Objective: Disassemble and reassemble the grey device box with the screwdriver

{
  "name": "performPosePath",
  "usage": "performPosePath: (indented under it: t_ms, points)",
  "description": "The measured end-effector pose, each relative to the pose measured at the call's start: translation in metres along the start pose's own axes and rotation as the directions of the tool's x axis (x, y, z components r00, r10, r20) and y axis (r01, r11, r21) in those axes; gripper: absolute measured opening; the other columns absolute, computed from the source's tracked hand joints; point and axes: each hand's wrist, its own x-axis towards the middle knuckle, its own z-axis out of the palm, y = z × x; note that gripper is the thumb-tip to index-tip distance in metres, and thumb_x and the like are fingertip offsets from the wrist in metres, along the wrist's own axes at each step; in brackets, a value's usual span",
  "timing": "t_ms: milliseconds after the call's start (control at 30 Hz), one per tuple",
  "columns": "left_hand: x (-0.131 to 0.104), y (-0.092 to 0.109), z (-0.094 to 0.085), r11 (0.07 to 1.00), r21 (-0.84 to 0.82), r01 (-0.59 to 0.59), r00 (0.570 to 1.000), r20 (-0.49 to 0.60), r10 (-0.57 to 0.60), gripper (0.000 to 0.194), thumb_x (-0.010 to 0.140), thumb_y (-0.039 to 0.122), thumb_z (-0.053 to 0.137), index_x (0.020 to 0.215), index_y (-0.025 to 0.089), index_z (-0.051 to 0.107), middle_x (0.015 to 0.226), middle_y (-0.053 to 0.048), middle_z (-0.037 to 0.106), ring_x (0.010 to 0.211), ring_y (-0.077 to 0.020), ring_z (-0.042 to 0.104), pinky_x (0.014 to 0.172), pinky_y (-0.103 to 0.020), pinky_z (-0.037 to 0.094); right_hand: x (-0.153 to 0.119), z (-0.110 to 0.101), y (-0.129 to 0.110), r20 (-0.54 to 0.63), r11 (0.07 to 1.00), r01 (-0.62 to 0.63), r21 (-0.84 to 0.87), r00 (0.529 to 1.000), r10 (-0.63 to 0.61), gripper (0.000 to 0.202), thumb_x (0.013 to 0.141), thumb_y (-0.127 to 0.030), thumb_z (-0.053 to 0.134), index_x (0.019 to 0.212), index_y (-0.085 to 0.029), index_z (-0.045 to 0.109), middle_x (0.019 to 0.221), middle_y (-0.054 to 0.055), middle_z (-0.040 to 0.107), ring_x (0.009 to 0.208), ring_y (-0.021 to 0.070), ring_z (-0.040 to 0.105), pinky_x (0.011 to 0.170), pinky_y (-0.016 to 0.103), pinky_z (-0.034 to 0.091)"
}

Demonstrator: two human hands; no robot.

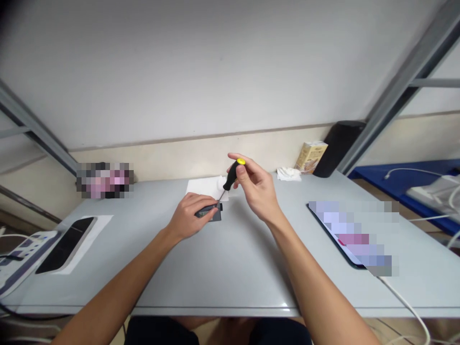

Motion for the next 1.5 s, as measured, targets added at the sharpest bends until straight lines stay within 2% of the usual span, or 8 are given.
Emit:
performPosePath:
  t_ms: [200,467,600,800,967,1133,1367,1500]
  points:
    - [-0.001,-0.001,0.002,1.000,-0.006,-0.005,1.000,-0.009,0.005,0.009,0.101,0.026,0.063,0.101,0.024,0.072,0.103,-0.002,0.082,0.093,-0.0187,0.076,0.090,-0.038,0.051,-0.001,0.004,-0.010,0.077,0.999,0.038,-0.009,0.996,-0.037,0.048,0.091,-0.066,0.065,0.122,-0.030,0.072,0.095,0.004,0.067,0.076,0.0167,0.059,0.072,0.034,0.054]
    - [-0.005,-0.008,0.004,1.000,0.021,-0.009,1.000,0.014,0.009,0.016,0.103,0.034,0.063,0.104,0.026,0.076,0.108,-0.003,0.082,0.090,-0.0180,0.075,0.092,-0.039,0.051,0.002,0.011,0.009,-0.181,0.984,0.071,-0.165,0.978,-0.101,0.052,0.088,-0.076,0.061,0.087,-0.025,0.055,0.073,-0.003,0.045,0.063,0.0124,0.043,0.059,0.026,0.044]
    - [-0.004,-0.010,0.002,0.996,0.062,-0.071,0.997,0.032,0.070,0.020,0.106,0.034,0.060,0.101,0.026,0.078,0.110,-0.003,0.082,0.093,-0.0178,0.076,0.090,-0.038,0.050,0.006,0.002,0.025,-0.191,0.986,-0.150,-0.067,0.972,0.135,0.060,0.086,-0.083,0.054,0.083,-0.024,0.056,0.069,-0.004,0.043,0.057,0.0104,0.043,0.050,0.023,0.041]
    - [-0.003,-0.007,-0.007,0.992,0.076,-0.103,0.990,0.101,0.095,0.023,0.107,0.029,0.055,0.106,0.026,0.078,0.116,-0.005,0.080,0.096,-0.0190,0.074,0.091,-0.039,0.051,0.014,-0.007,0.047,-0.333,0.903,-0.309,0.297,0.853,0.401,0.060,0.081,-0.083,0.061,0.081,-0.024,0.051,0.052,-0.011,0.033,0.041,0.0072,0.029,0.040,0.022,0.025]
    - [-0.004,-0.010,-0.020,0.996,-0.059,0.073,0.997,0.019,-0.072,0.031,0.110,0.031,0.044,0.118,0.024,0.073,0.122,-0.006,0.078,0.111,-0.0213,0.072,0.100,-0.042,0.051,0.006,0.003,0.062,-0.247,0.850,-0.426,0.311,0.827,0.505,0.062,0.071,-0.077,0.075,0.097,-0.022,0.061,0.069,-0.004,0.062,0.048,0.0078,0.044,0.046,0.023,0.033]
    - [-0.007,-0.042,-0.030,0.937,-0.060,0.343,0.920,-0.177,-0.349,0.039,0.112,0.035,0.035,0.109,0.022,0.072,0.111,-0.008,0.077,0.105,-0.0222,0.071,0.095,-0.040,0.054,-0.009,0.024,0.067,-0.035,0.918,-0.397,0.023,0.917,0.397,0.062,0.077,-0.074,0.072,0.106,-0.019,0.072,0.079,0.003,0.072,0.066,0.0133,0.054,0.062,0.027,0.044]
    - [-0.023,-0.077,-0.025,0.865,0.273,0.421,0.888,0.070,-0.455,0.024,0.099,0.019,0.053,0.106,0.022,0.075,0.112,-0.008,0.073,0.109,-0.0278,0.065,0.099,-0.046,0.051,-0.018,0.030,0.072,0.113,0.917,-0.371,-0.145,0.915,0.388,0.060,0.087,-0.069,0.063,0.119,-0.019,0.072,0.090,0.005,0.075,0.077,0.0189,0.061,0.078,0.033,0.049]
    - [-0.026,-0.082,-0.024,0.821,0.341,0.457,0.851,0.102,-0.516,0.029,0.100,0.016,0.050,0.112,0.022,0.075,0.116,-0.009,0.072,0.113,-0.0292,0.063,0.100,-0.046,0.051,-0.021,0.033,0.078,0.162,0.915,-0.363,-0.177,0.906,0.390,0.057,0.089,-0.066,0.061,0.122,-0.021,0.072,0.097,0.006,0.076,0.082,0.0207,0.062,0.079,0.034,0.048]
